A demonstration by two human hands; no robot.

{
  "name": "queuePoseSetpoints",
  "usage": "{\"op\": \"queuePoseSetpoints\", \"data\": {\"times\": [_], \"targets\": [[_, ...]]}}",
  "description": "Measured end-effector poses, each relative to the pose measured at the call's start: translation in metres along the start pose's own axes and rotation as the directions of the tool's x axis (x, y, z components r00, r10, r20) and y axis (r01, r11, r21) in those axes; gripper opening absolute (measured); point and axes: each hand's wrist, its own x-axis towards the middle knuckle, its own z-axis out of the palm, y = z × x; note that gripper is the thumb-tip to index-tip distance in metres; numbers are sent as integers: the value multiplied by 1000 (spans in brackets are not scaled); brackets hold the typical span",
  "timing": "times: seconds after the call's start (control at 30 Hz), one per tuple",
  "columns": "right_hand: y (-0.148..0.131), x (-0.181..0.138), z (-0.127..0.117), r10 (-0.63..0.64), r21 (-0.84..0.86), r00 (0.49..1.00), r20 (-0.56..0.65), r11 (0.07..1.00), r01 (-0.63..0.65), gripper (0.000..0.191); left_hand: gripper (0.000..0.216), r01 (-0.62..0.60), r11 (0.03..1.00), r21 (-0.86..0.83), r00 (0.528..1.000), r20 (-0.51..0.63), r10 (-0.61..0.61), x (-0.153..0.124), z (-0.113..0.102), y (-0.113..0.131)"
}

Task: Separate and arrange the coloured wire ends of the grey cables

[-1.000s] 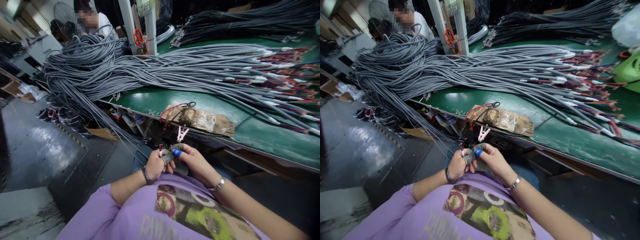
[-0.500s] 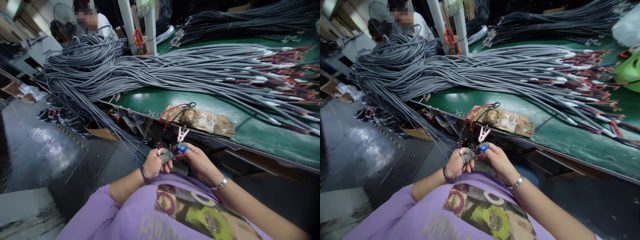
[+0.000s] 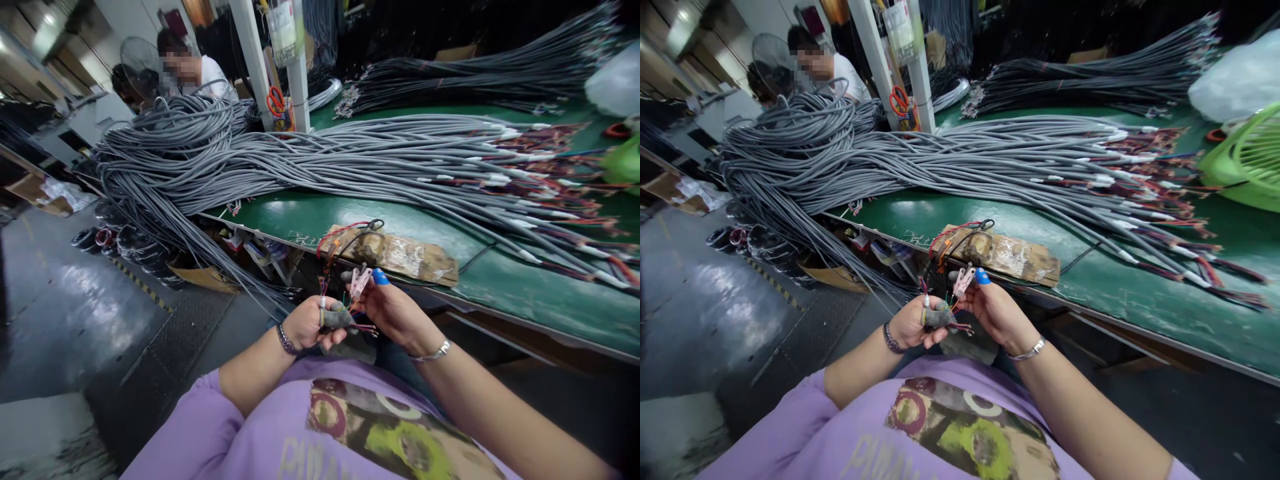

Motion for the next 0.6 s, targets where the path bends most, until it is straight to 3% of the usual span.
{"op": "queuePoseSetpoints", "data": {"times": [0.4,0.6], "targets": [[2,1,10,-39,64,992,-118,997,47,43,42,25,1000,-15,998,58,-25,12,3,1],[3,1,10,-28,40,995,-98,999,32,46,42,44,999,14,999,31,-45,11,5,2]]}}
